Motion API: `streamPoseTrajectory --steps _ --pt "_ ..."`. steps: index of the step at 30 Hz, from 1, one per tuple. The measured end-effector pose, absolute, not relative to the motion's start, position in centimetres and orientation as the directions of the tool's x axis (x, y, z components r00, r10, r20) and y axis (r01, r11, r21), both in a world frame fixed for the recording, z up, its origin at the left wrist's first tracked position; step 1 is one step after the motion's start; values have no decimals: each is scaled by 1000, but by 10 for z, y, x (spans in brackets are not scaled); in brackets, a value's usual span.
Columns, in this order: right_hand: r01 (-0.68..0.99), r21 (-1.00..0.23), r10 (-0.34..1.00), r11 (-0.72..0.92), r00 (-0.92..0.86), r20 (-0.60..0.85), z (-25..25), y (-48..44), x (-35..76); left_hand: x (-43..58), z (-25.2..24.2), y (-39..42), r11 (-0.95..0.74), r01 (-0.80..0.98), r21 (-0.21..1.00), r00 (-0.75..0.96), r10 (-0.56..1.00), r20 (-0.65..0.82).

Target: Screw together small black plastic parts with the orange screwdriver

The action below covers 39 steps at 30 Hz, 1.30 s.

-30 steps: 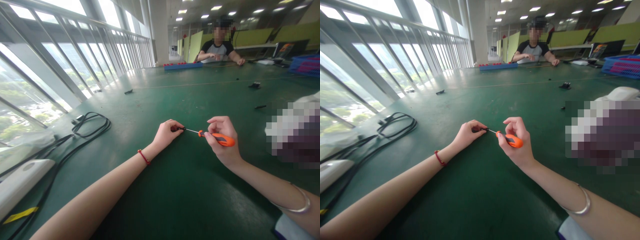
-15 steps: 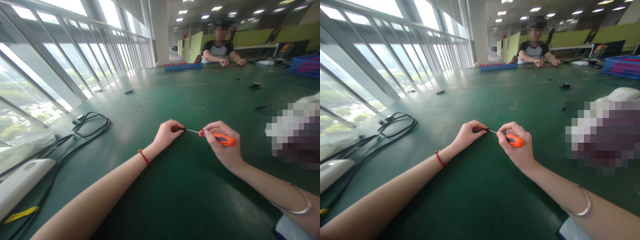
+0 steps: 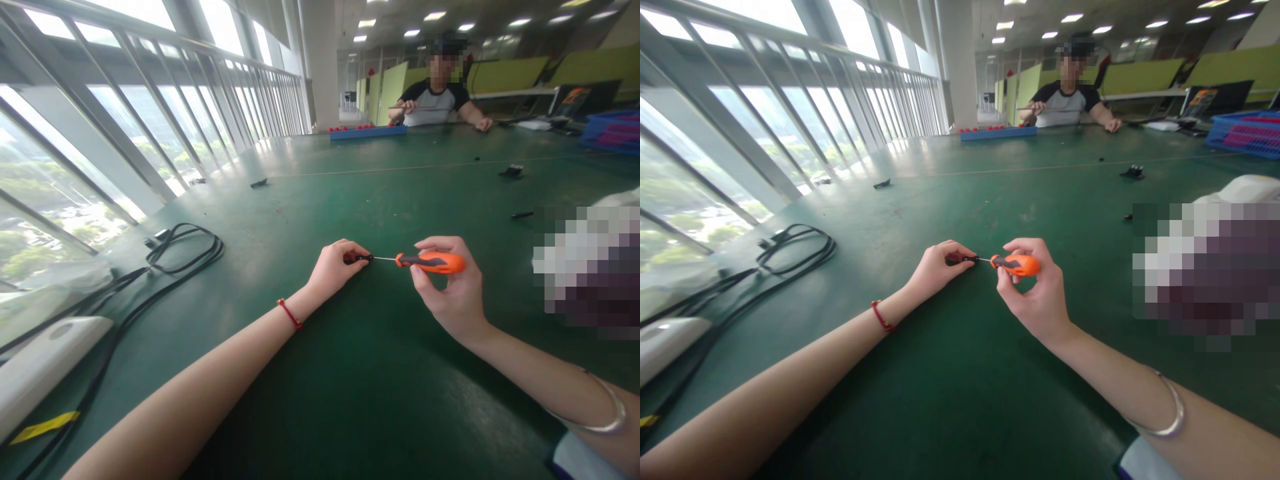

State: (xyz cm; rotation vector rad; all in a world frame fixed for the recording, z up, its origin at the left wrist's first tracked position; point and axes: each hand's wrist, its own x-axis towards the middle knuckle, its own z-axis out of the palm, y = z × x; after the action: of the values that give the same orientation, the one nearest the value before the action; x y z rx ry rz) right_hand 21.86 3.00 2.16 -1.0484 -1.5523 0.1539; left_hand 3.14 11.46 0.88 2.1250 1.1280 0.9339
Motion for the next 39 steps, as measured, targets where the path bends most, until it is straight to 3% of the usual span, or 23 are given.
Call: streamPoseTrajectory --steps 4,8,14,20,25,30,36,39 --pt "460 -659 716 595 70 695 22 30 219 31 9 115 -497 478 725 407 856 318" --pt "540 -652 762 532 31 647 23 28 217 31 9 115 -495 466 733 412 855 315" --pt "478 -630 682 612 86 727 22 30 217 31 9 115 -500 474 724 413 853 319" --pt "573 -648 747 501 91 658 22 28 218 31 9 115 -499 472 727 412 854 319" --pt "523 -631 688 573 111 717 21 30 217 31 9 115 -498 465 732 411 854 319" --pt "546 -661 766 514 56 641 21 28 217 31 8 115 -500 460 734 416 851 320" --pt "533 -631 692 563 113 713 21 28 217 31 7 115 -506 452 734 416 848 328" --pt "529 -649 733 547 73 677 22 27 217 31 7 116 -510 455 730 418 846 330"
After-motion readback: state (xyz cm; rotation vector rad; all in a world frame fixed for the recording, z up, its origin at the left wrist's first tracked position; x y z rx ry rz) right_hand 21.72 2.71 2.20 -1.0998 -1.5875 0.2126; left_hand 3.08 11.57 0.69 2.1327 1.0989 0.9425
